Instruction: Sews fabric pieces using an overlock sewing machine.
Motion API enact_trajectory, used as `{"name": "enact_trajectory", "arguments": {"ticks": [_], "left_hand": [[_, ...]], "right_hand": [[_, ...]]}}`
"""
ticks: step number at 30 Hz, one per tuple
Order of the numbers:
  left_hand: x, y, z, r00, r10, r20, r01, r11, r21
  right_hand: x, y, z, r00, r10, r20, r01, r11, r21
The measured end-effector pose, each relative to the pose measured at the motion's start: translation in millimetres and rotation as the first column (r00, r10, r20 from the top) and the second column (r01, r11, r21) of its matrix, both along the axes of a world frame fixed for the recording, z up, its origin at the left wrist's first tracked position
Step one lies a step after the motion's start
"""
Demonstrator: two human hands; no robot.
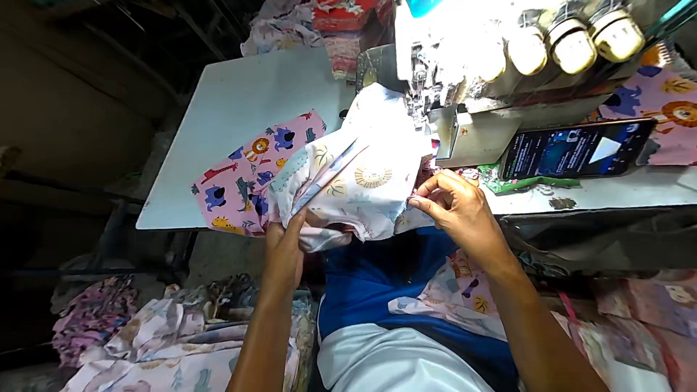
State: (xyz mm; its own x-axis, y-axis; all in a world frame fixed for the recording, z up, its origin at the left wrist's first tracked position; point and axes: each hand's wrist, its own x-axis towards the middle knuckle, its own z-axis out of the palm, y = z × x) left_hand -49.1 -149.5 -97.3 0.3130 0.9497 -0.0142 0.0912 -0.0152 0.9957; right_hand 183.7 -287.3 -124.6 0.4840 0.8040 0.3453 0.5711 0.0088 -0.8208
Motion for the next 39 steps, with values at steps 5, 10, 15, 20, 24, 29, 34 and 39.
{"name": "enact_trajectory", "arguments": {"ticks": [5,10,15,20,24,29,34,39], "left_hand": [[23,-12,-4,0.992,0.012,0.123,0.008,0.987,-0.162],[24,-21,-7,0.987,-0.157,-0.022,0.152,0.976,-0.157],[42,-33,-7,0.946,-0.299,-0.129,0.267,0.939,-0.215],[70,-37,-25,0.892,-0.425,-0.154,0.420,0.905,-0.065],[54,-28,-29,0.866,-0.439,-0.239,0.456,0.890,0.018],[17,-25,-15,0.899,-0.308,-0.311,0.286,0.951,-0.117],[-7,-15,-13,0.932,-0.193,-0.306,0.180,0.981,-0.069],[-14,-6,-16,0.930,-0.184,-0.319,0.181,0.983,-0.040]], "right_hand": [[-3,-8,9,0.977,0.023,-0.213,-0.026,1.000,-0.012],[2,-7,8,0.995,0.027,-0.097,-0.032,0.998,-0.048],[-7,-6,8,0.995,0.037,-0.096,-0.039,0.999,-0.023],[-17,-6,4,0.998,-0.042,-0.053,0.043,0.999,0.018],[-23,-11,-9,0.994,-0.057,-0.097,0.062,0.997,0.054],[-17,-16,-6,0.976,-0.054,-0.213,0.055,0.998,-0.003],[-11,-19,-4,0.990,-0.098,-0.105,0.093,0.994,-0.053],[-12,-19,-7,0.983,-0.134,0.128,0.141,0.989,-0.044]]}}
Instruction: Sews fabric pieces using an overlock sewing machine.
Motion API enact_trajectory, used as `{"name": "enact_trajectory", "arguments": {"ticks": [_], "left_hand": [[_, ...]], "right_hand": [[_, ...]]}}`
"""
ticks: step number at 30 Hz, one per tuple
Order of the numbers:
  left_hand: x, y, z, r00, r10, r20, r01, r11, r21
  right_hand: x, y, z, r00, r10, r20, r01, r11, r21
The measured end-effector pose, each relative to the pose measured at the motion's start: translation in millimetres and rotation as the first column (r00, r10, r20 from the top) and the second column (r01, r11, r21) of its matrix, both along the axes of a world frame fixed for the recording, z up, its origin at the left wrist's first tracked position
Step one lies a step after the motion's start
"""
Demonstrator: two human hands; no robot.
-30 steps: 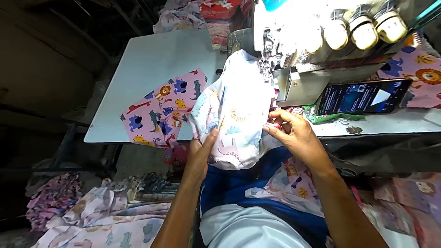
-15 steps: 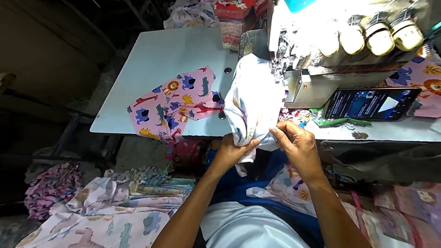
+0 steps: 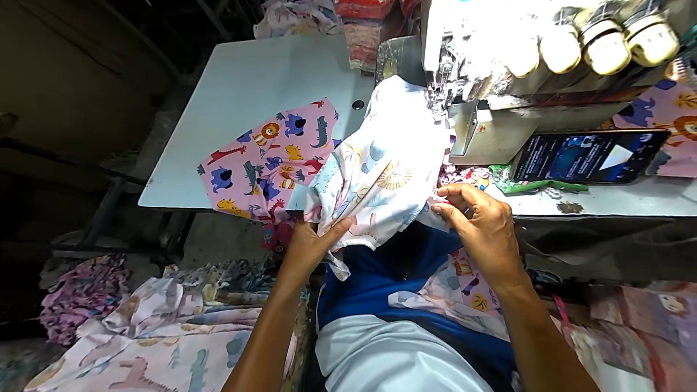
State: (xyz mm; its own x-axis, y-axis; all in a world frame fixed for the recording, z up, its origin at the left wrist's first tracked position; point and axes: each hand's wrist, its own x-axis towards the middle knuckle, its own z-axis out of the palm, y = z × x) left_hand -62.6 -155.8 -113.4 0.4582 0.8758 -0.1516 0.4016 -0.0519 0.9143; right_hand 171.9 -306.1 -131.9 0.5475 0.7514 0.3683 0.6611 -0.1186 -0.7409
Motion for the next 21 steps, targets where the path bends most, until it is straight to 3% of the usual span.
{"name": "enact_trajectory", "arguments": {"ticks": [6,12,14,16,18,19,21], "left_hand": [[-10,-5,6,0.999,-0.011,-0.032,0.013,0.998,0.068],[1,26,81,0.972,-0.145,-0.185,0.155,0.987,0.037],[18,49,106,0.969,-0.226,-0.100,0.227,0.974,-0.005],[38,75,117,0.970,-0.206,0.126,0.210,0.977,-0.023],[60,98,111,0.861,-0.054,0.505,0.124,0.987,-0.106],[69,106,102,0.795,0.036,0.606,0.072,0.986,-0.153],[74,103,77,0.816,0.072,0.573,0.018,0.988,-0.150]], "right_hand": [[0,-17,-4,0.998,-0.003,0.068,0.005,1.000,-0.028],[12,-8,10,0.999,0.052,-0.008,-0.051,0.995,0.086],[21,8,13,0.999,0.015,-0.035,-0.011,0.991,0.134],[24,18,19,0.998,-0.048,-0.050,0.056,0.987,0.151],[25,24,24,0.994,-0.078,-0.075,0.088,0.985,0.151],[24,26,24,0.992,-0.078,-0.095,0.092,0.984,0.149],[22,27,22,0.986,-0.067,-0.155,0.090,0.985,0.148]]}}
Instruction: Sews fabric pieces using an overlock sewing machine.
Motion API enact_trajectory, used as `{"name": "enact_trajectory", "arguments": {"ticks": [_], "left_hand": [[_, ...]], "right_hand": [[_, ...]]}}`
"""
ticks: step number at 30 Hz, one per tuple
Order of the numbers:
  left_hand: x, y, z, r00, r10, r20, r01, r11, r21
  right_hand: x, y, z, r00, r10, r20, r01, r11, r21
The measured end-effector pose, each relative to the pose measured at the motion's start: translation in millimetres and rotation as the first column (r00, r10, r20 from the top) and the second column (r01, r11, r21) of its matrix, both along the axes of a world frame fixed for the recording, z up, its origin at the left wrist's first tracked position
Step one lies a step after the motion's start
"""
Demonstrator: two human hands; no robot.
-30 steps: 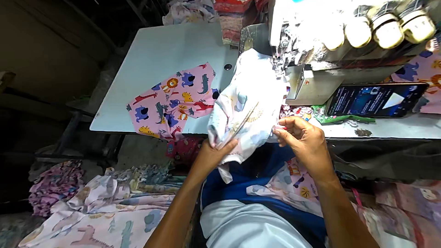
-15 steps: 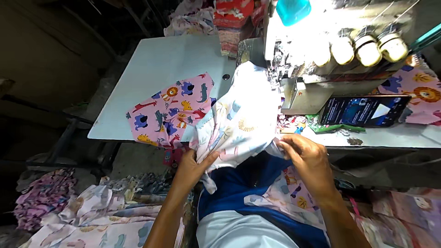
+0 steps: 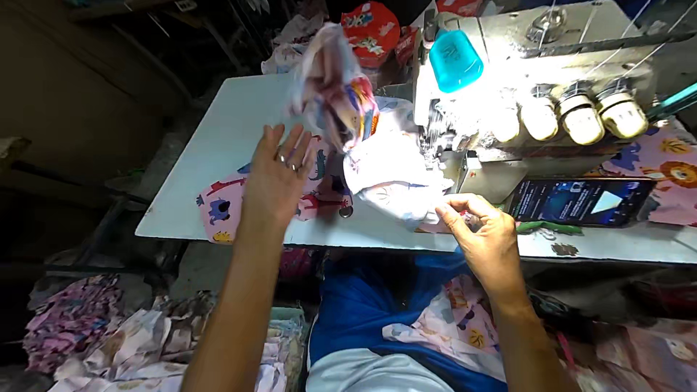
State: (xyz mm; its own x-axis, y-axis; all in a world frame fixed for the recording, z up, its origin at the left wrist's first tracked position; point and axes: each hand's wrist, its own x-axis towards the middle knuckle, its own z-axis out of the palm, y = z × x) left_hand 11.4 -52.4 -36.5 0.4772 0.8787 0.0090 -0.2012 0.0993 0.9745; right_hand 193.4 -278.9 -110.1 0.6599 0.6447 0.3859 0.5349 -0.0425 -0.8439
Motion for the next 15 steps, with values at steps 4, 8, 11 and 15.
{"name": "enact_trajectory", "arguments": {"ticks": [4,8,11,15], "left_hand": [[-8,-70,-65,0.956,-0.064,-0.286,0.098,0.989,0.107],[7,-106,-81,0.977,-0.075,-0.199,0.089,0.994,0.061],[15,-108,-82,0.986,0.032,-0.163,-0.002,0.984,0.176],[16,-117,-77,1.000,-0.013,-0.028,0.014,1.000,0.007]], "right_hand": [[-4,-3,-6,0.977,0.089,-0.192,-0.071,0.993,0.096],[-7,-2,-6,0.931,0.152,-0.332,-0.093,0.978,0.187],[-13,-2,-8,0.911,0.152,-0.383,-0.065,0.971,0.230],[-19,-4,-14,0.896,0.170,-0.410,-0.063,0.963,0.262]]}}
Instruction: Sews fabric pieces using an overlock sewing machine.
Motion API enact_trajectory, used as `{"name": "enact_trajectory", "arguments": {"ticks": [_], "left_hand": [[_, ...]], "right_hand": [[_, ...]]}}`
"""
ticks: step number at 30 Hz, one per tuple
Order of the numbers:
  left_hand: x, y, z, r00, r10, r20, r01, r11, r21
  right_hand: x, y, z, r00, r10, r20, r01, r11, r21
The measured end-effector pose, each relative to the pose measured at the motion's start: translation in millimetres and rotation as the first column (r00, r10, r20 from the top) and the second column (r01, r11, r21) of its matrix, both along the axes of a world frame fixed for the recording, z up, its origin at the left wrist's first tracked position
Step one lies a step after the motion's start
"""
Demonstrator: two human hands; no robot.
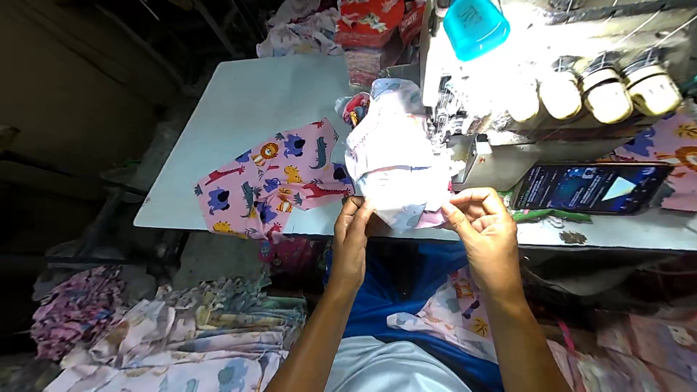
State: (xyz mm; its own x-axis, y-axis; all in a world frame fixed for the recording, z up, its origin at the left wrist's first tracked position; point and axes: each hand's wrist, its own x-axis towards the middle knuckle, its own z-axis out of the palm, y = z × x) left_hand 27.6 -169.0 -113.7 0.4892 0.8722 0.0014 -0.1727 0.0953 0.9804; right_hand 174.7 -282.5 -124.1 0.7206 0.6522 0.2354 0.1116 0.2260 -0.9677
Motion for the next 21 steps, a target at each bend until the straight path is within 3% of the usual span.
{"name": "enact_trajectory", "arguments": {"ticks": [3,7,13,17,21], "left_hand": [[3,-9,1,0.993,0.035,0.116,-0.027,0.997,-0.068],[7,-12,-2,0.986,0.061,0.152,-0.062,0.998,0.001],[2,-4,-2,0.999,0.001,0.045,-0.012,0.967,0.254],[-7,9,2,0.997,0.077,-0.031,-0.057,0.901,0.431],[-8,9,6,0.995,0.101,-0.019,-0.081,0.887,0.455]], "right_hand": [[0,0,-5,0.999,-0.026,0.048,0.027,1.000,-0.015],[-1,4,-6,0.983,-0.101,0.152,0.120,0.985,-0.121],[-4,12,-3,0.963,-0.193,0.187,0.212,0.974,-0.085],[-7,-2,3,0.976,-0.080,0.202,0.106,0.987,-0.118],[2,-12,3,0.992,0.024,0.121,-0.006,0.989,-0.145]]}}
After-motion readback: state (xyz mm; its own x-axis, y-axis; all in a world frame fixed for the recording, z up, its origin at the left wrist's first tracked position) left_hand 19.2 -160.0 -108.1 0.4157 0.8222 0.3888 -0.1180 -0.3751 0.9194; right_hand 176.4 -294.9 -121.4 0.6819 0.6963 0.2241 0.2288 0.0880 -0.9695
